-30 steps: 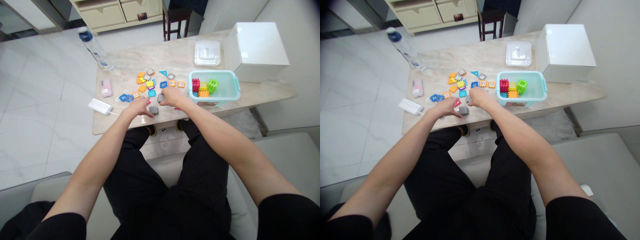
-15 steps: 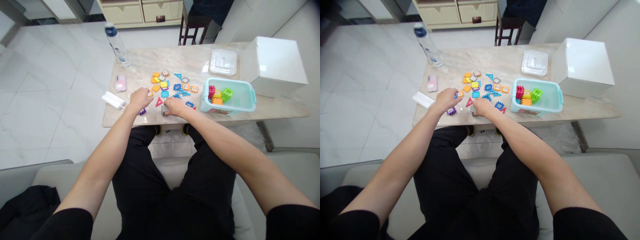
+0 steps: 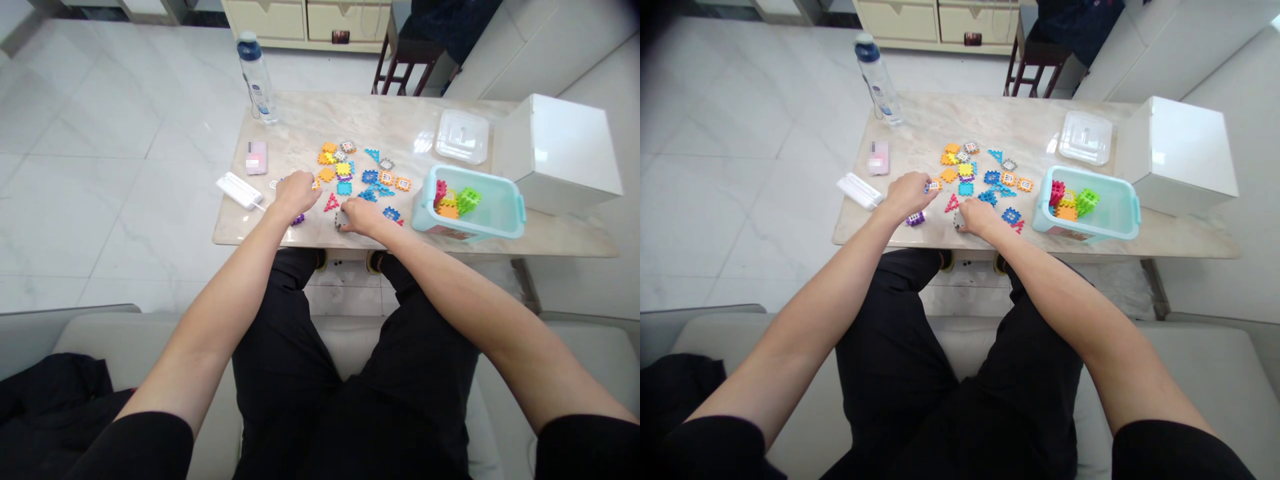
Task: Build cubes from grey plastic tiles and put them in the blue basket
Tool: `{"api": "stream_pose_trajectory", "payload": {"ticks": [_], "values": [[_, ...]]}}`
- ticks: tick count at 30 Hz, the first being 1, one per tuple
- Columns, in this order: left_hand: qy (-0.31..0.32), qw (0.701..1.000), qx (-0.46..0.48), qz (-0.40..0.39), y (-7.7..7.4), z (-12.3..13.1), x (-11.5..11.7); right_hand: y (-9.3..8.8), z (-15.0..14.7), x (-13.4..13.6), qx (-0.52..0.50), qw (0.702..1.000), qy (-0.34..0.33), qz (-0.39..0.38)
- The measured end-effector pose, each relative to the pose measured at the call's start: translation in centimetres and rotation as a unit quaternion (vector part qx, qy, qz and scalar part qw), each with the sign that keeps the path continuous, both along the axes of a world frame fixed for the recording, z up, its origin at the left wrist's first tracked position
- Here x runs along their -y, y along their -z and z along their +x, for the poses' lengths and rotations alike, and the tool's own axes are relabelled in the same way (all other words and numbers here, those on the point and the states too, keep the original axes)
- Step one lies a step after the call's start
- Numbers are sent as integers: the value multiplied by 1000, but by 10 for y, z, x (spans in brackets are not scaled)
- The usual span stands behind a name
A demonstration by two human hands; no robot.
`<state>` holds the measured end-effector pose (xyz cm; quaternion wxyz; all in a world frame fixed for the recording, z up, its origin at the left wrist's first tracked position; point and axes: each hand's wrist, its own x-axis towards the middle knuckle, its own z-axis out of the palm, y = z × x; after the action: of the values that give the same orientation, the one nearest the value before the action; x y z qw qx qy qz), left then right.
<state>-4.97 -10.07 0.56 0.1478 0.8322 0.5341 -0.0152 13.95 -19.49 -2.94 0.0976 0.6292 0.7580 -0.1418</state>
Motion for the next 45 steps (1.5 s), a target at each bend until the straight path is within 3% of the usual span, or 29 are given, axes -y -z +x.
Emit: {"api": "stream_pose_trajectory", "payload": {"ticks": [10, 18, 25, 33, 45], "values": [[5, 1000, 4, -3, 2, 1, 0, 2, 2, -1, -1, 1000, 2, -4], [55, 997, 1, -52, 14, 2, -2, -13, 4, 5, 10, 999, 22, -21], [121, 978, -91, -144, 21, 21, 14, -27, 17, 11, 41, 988, 79, -125], [167, 967, -124, -145, 32, 31, 18, -20, 11, 8, 40, 988, 59, -138], [160, 969, -120, -146, 35, 33, 18, 2, 7, 7, 8, 991, 61, -119]]}}
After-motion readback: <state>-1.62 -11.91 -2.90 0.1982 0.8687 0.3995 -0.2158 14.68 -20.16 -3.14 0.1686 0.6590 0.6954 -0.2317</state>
